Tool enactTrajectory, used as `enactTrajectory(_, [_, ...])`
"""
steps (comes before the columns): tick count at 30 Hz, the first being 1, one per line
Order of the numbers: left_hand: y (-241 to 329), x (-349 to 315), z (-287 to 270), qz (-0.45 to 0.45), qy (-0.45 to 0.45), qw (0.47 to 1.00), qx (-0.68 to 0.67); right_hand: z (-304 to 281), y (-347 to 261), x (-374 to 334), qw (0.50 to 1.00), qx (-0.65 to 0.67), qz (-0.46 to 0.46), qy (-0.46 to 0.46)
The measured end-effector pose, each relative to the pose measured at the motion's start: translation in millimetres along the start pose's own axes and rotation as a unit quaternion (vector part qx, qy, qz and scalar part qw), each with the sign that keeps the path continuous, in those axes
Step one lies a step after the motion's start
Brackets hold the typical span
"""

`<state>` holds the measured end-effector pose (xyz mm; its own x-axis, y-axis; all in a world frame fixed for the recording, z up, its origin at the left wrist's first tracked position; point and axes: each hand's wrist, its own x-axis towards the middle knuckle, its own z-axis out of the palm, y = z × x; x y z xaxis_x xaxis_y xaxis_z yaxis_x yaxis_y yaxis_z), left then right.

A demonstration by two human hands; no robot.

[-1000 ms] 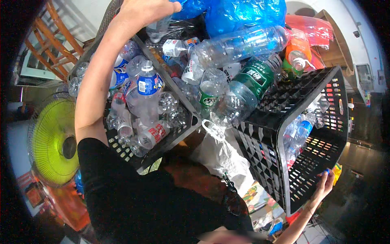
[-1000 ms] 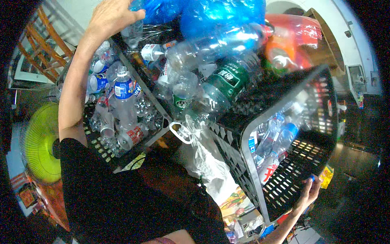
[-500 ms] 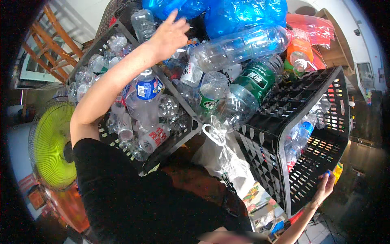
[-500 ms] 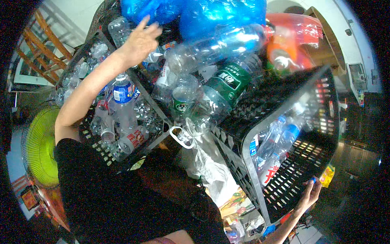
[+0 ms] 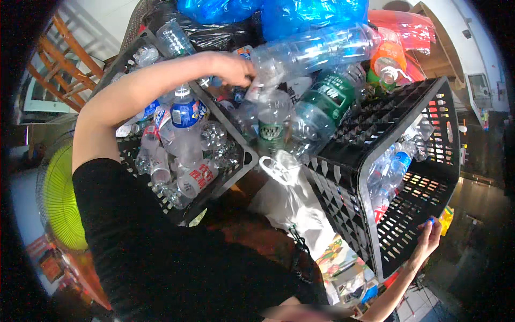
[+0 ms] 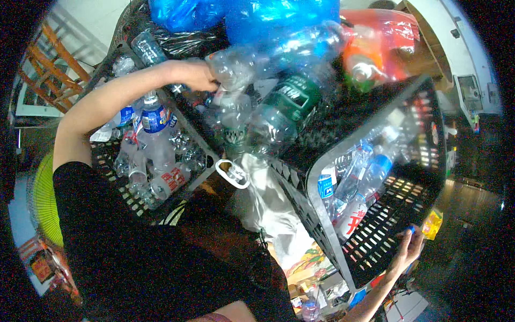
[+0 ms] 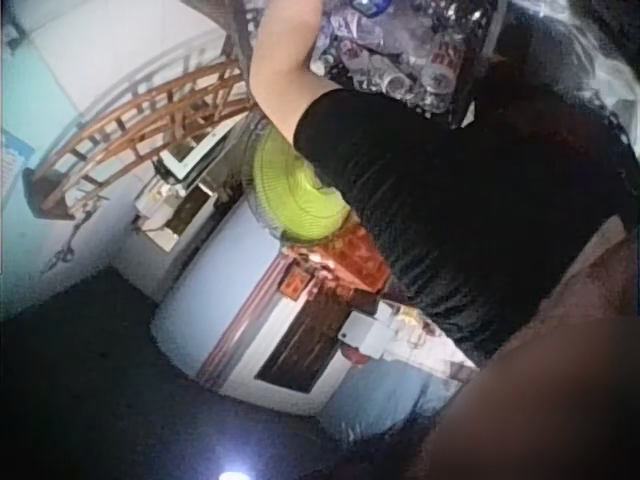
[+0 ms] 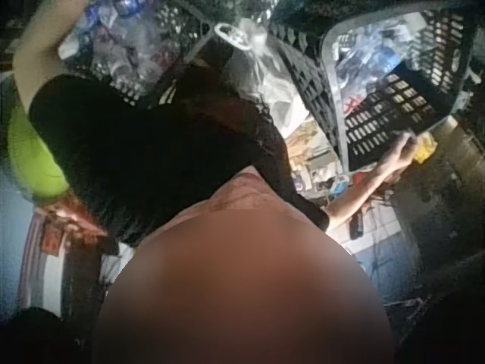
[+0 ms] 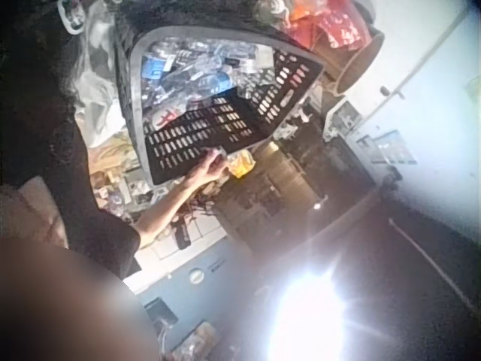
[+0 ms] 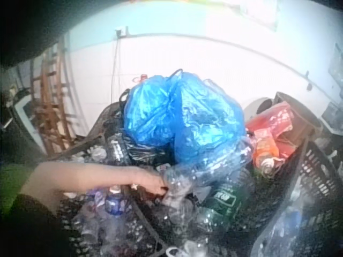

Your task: Sorting empty plastic water bottles from a basket and placing them into bags or other containers.

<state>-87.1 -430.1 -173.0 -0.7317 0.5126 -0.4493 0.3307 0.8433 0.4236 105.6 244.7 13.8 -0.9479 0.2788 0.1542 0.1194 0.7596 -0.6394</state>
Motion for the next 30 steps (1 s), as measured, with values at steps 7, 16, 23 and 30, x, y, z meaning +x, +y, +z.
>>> enactTrajectory(7, [36,1,-28,0.007,-0.073,0.995,0.065,-7,5,3,0.999,0.022,0.038,0.008])
enactTrajectory(16, [-1,6,31,0.120,-0.028,0.938,0.325,1,-5,-3,0.998,0.054,-0.017,0.027])
enactTrajectory(23, [-3,3,31,-0.061,-0.151,0.949,0.269,11,-43,-4,0.986,0.132,0.078,-0.058])
enactTrajectory(30, [48,-65,-20,0.092,0.015,0.976,0.199,27,-82,-25,0.905,0.383,0.033,-0.181])
